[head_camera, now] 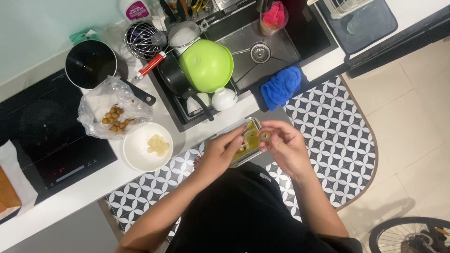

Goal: Peeling and removing pits from small round fruits into a container.

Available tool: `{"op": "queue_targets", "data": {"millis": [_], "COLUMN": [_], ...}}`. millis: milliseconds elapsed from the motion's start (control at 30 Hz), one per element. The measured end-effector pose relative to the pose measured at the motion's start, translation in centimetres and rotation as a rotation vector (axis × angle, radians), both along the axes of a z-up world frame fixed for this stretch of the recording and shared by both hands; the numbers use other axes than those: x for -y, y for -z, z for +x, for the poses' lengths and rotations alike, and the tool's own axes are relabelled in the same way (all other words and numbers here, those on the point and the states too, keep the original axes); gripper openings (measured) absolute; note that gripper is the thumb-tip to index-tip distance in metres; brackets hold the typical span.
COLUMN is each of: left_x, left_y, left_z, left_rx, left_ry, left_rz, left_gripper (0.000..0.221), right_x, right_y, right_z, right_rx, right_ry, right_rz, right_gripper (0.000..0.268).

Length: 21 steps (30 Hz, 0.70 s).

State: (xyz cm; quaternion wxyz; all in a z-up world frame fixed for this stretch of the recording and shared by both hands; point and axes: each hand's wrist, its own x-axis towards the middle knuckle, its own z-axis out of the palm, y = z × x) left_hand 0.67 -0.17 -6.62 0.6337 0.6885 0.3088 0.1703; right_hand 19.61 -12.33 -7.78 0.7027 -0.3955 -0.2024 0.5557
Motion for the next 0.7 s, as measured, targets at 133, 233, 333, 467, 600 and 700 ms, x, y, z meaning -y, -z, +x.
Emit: {"op": "queue_targets", "data": {"millis": [133, 233, 333, 467, 600, 700], "left_x": [-0.1, 0.1, 0.4, 0.6, 0.6, 0.7], "left_y": [-7.4, -9.0, -9.1, -9.3, -9.2, -8.8], "left_z": [-0.9, -1.1, -1.2, -1.5, -1.6, -1.7], "left_rx": [0.132, 0.073, 0.068, 0.056, 0.112, 0.108], "left_ry": [0.048, 0.089, 0.082, 0.050, 0.023, 0.014], "left_rz": [0.231, 0.368, 0.417, 0.398, 0.389, 0.360], "left_gripper": [0.039, 0.044, 0.045, 0.045, 0.044, 0.045], "right_x": [-0.3, -0.8, -1.3, -1.5, -1.8, -2.0], "right_y": [-0.3, -1.2, -2.4, -3.1, -4.0, -4.9], "right_z": [-0.2, -0.7, -1.2, -1.7, -2.2, -2.4], "right_rx": [-0.028, 0.027, 0.079, 0.290, 0.521, 0.629], "right_ry": [-0.043, -0.041, -0.046, -0.001, 0.056, 0.064], "right_rz": [0.048, 0.063, 0.121, 0.112, 0.078, 0.101], "right_gripper": [0.028, 0.025, 0.023, 0.022, 0.021, 0.022]}}
